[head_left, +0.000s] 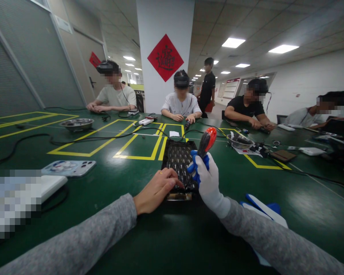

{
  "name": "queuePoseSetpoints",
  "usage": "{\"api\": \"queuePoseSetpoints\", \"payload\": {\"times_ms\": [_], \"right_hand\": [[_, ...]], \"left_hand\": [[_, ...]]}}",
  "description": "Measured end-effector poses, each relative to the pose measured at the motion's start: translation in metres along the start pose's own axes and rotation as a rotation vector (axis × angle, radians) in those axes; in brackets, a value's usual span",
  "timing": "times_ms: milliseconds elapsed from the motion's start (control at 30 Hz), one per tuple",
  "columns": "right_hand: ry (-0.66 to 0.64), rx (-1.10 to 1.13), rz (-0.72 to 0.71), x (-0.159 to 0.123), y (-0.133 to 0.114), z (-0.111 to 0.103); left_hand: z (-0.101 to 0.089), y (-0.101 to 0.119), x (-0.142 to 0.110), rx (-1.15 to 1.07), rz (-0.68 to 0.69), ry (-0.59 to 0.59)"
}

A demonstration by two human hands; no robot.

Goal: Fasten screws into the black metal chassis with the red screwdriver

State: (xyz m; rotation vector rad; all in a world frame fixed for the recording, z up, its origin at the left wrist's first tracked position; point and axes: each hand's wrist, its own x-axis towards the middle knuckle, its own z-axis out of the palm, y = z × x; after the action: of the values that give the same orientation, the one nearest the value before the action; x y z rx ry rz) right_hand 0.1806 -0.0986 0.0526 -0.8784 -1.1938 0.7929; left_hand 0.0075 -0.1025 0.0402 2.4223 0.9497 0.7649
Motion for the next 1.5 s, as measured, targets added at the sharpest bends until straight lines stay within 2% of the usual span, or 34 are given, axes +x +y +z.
{"api": "queuePoseSetpoints", "payload": {"times_ms": [467,767,1500], "right_hand": [[0.074,-0.029,-0.02,0.0001,0.0012,0.0003],[0.219,-0.125,-0.067,-0.0003,0.0043,-0.0038],[0.257,-0.157,-0.051,-0.0004,0.0011,-0.0019]], "left_hand": [[-0.0037,0.0043,-0.0001,0.001,0.009,-0.01],[-0.0042,0.003,0.0012,-0.013,0.024,-0.028],[-0.0004,-0.0015,0.0009,0.024,0.022,-0.032]]}}
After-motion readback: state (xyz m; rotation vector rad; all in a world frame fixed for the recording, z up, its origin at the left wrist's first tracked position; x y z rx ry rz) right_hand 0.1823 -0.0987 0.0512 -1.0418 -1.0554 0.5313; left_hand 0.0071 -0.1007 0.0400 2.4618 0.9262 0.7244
